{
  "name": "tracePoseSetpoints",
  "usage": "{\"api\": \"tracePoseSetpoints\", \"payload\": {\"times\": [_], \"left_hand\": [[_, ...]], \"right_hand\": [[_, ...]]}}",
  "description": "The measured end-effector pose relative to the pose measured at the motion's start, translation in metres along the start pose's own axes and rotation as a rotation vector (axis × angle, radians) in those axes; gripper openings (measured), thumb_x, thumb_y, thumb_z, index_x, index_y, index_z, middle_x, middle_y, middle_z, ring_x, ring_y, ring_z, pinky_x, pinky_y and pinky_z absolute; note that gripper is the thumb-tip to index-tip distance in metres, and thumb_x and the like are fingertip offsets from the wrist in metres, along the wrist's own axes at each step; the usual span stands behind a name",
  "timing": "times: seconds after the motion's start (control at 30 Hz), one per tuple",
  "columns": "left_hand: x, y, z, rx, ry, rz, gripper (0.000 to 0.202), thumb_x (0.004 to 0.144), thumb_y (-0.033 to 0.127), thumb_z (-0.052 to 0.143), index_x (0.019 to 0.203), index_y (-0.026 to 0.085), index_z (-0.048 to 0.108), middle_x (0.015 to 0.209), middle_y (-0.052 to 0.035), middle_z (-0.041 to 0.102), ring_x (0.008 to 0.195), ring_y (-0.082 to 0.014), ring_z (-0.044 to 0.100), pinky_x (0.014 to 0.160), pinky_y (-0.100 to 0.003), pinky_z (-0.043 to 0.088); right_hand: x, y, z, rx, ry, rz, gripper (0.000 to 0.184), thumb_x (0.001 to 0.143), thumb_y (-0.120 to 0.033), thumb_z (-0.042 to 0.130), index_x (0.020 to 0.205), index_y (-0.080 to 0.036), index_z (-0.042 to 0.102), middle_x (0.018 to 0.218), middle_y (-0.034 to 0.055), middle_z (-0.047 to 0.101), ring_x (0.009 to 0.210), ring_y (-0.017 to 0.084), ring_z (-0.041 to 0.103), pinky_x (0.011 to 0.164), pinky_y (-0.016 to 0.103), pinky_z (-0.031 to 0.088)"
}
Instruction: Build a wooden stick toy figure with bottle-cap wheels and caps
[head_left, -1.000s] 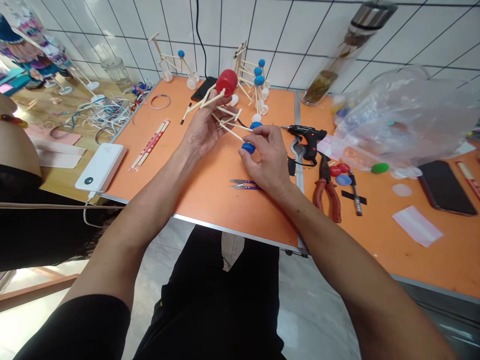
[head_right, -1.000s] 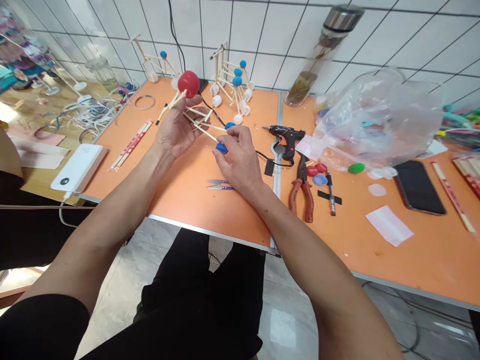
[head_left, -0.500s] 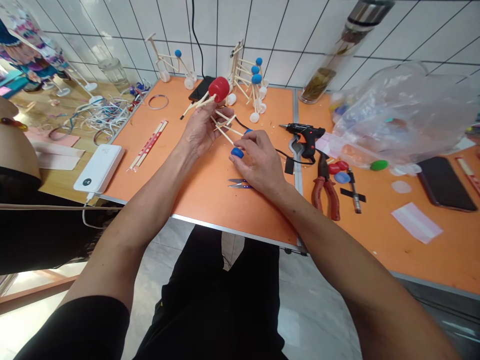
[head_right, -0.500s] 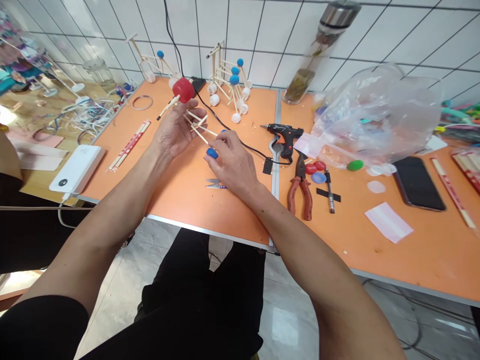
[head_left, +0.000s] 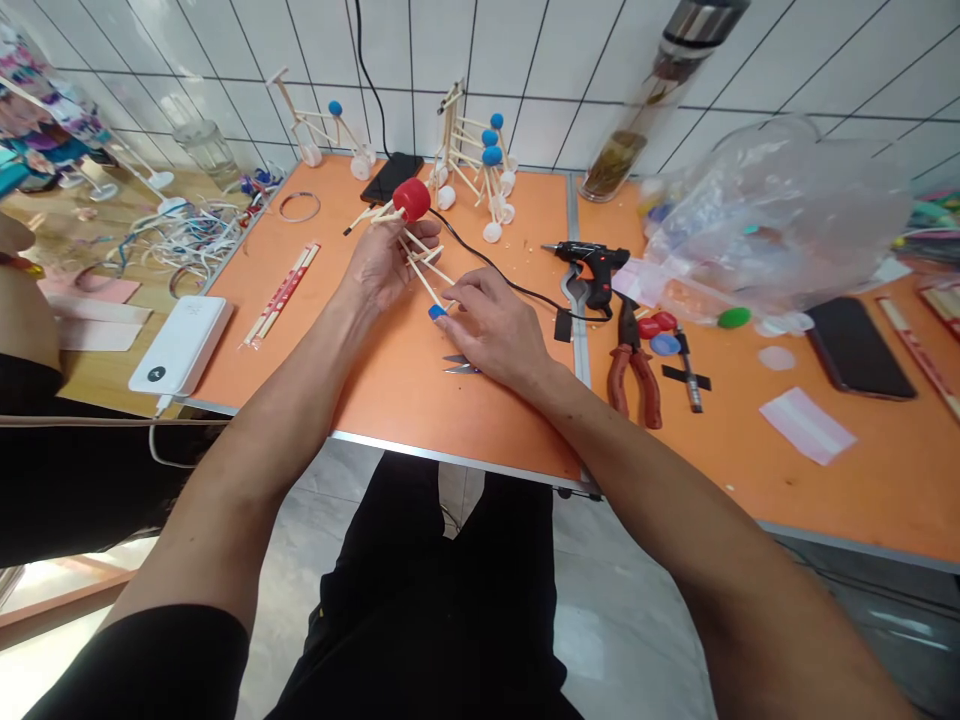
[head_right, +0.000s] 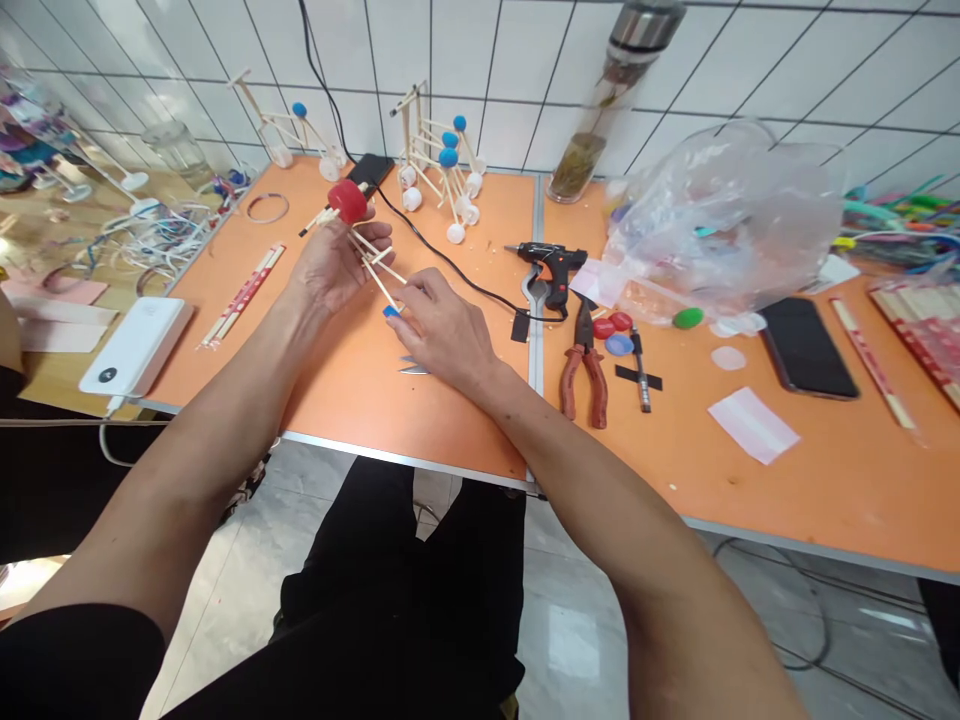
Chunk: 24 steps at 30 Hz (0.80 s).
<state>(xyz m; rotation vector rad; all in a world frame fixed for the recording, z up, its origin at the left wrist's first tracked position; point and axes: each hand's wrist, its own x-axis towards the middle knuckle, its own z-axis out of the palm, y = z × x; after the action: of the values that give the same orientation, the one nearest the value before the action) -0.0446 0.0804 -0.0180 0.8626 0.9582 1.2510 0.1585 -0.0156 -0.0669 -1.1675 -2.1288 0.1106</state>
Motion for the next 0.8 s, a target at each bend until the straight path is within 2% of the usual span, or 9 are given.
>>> {"api": "tracePoseSetpoints", "payload": {"times": [0.07, 0.17, 0.27, 0.33, 0.37, 0.5, 0.6, 0.7, 0.8], "left_hand": [[0.003, 0.0, -0.002, -0.011, -0.008, -0.024, 0.017, 0.119, 0.059, 0.076, 0.122, 0.043, 0.08, 0.097, 0.003, 0.094, 0.135, -0.0232, 0.088, 0.113, -0.036, 0.076], [0.011, -0.002, -0.007, -0.029, 0.008, -0.05, 0.031, 0.114, 0.063, 0.082, 0.138, 0.043, 0.083, 0.094, 0.0019, 0.093, 0.127, -0.0266, 0.092, 0.107, -0.041, 0.078], [0.016, -0.006, -0.01, 0.0, 0.042, -0.029, 0.025, 0.111, 0.056, 0.087, 0.128, 0.038, 0.084, 0.094, 0.0004, 0.094, 0.114, -0.0254, 0.094, 0.101, -0.039, 0.079], [0.016, -0.007, -0.01, 0.026, 0.044, -0.007, 0.026, 0.11, 0.059, 0.087, 0.128, 0.04, 0.085, 0.096, -0.0009, 0.095, 0.118, -0.026, 0.095, 0.102, -0.04, 0.08], [0.016, -0.008, -0.009, 0.04, 0.035, -0.001, 0.029, 0.111, 0.063, 0.085, 0.131, 0.042, 0.086, 0.099, -0.0015, 0.096, 0.122, -0.0268, 0.095, 0.104, -0.041, 0.08], [0.014, -0.008, -0.007, 0.092, 0.012, -0.017, 0.036, 0.113, 0.071, 0.079, 0.131, 0.04, 0.085, 0.109, -0.0044, 0.099, 0.133, -0.0281, 0.094, 0.109, -0.042, 0.081], [0.014, -0.008, -0.007, 0.115, -0.003, -0.014, 0.042, 0.111, 0.071, 0.081, 0.135, 0.037, 0.085, 0.114, -0.0074, 0.1, 0.137, -0.0285, 0.094, 0.111, -0.04, 0.08], [0.014, -0.007, -0.008, 0.126, -0.027, -0.006, 0.053, 0.109, 0.072, 0.083, 0.148, 0.036, 0.085, 0.113, -0.0085, 0.1, 0.136, -0.03, 0.094, 0.111, -0.042, 0.08], [0.014, -0.008, -0.008, 0.12, -0.035, -0.004, 0.057, 0.11, 0.074, 0.083, 0.153, 0.036, 0.084, 0.109, -0.0079, 0.099, 0.132, -0.0304, 0.095, 0.112, -0.044, 0.08]], "right_hand": [[0.004, 0.003, -0.008, -0.033, 0.013, 0.01, 0.024, 0.121, -0.028, 0.072, 0.141, -0.029, 0.085, 0.15, 0.0142, 0.086, 0.128, 0.034, 0.086, 0.104, 0.049, 0.074], [0.015, 0.026, -0.038, -0.118, 0.084, 0.103, 0.024, 0.122, -0.026, 0.067, 0.136, -0.029, 0.086, 0.145, 0.0133, 0.089, 0.131, 0.036, 0.085, 0.11, 0.051, 0.07], [0.021, 0.066, -0.083, -0.177, 0.21, 0.376, 0.018, 0.117, -0.024, 0.072, 0.13, -0.031, 0.083, 0.133, 0.013, 0.09, 0.13, 0.038, 0.082, 0.115, 0.054, 0.066], [0.02, 0.09, -0.106, -0.203, 0.22, 0.616, 0.009, 0.114, -0.024, 0.078, 0.123, -0.027, 0.078, 0.122, 0.0173, 0.088, 0.128, 0.041, 0.079, 0.112, 0.057, 0.063], [0.017, 0.1, -0.112, -0.204, 0.211, 0.715, 0.015, 0.108, -0.022, 0.085, 0.119, -0.026, 0.075, 0.121, 0.0187, 0.086, 0.127, 0.041, 0.077, 0.111, 0.058, 0.061], [0.01, 0.116, -0.113, -0.131, 0.167, 0.905, 0.047, 0.085, -0.011, 0.099, 0.101, -0.029, 0.059, 0.113, 0.018, 0.082, 0.119, 0.039, 0.074, 0.107, 0.057, 0.055], [0.015, 0.11, -0.108, -0.175, 0.095, 0.987, 0.059, 0.082, -0.01, 0.1, 0.1, -0.031, 0.048, 0.122, 0.0222, 0.082, 0.12, 0.039, 0.074, 0.105, 0.057, 0.051], [0.023, 0.098, -0.109, -0.244, 0.016, 1.051, 0.06, 0.086, -0.009, 0.096, 0.105, -0.032, 0.044, 0.136, 0.0294, 0.081, 0.128, 0.042, 0.076, 0.104, 0.057, 0.048], [0.025, 0.091, -0.112, -0.246, 0.038, 1.076, 0.05, 0.092, -0.01, 0.092, 0.113, -0.03, 0.05, 0.137, 0.0287, 0.081, 0.127, 0.039, 0.077, 0.103, 0.055, 0.047]]}}
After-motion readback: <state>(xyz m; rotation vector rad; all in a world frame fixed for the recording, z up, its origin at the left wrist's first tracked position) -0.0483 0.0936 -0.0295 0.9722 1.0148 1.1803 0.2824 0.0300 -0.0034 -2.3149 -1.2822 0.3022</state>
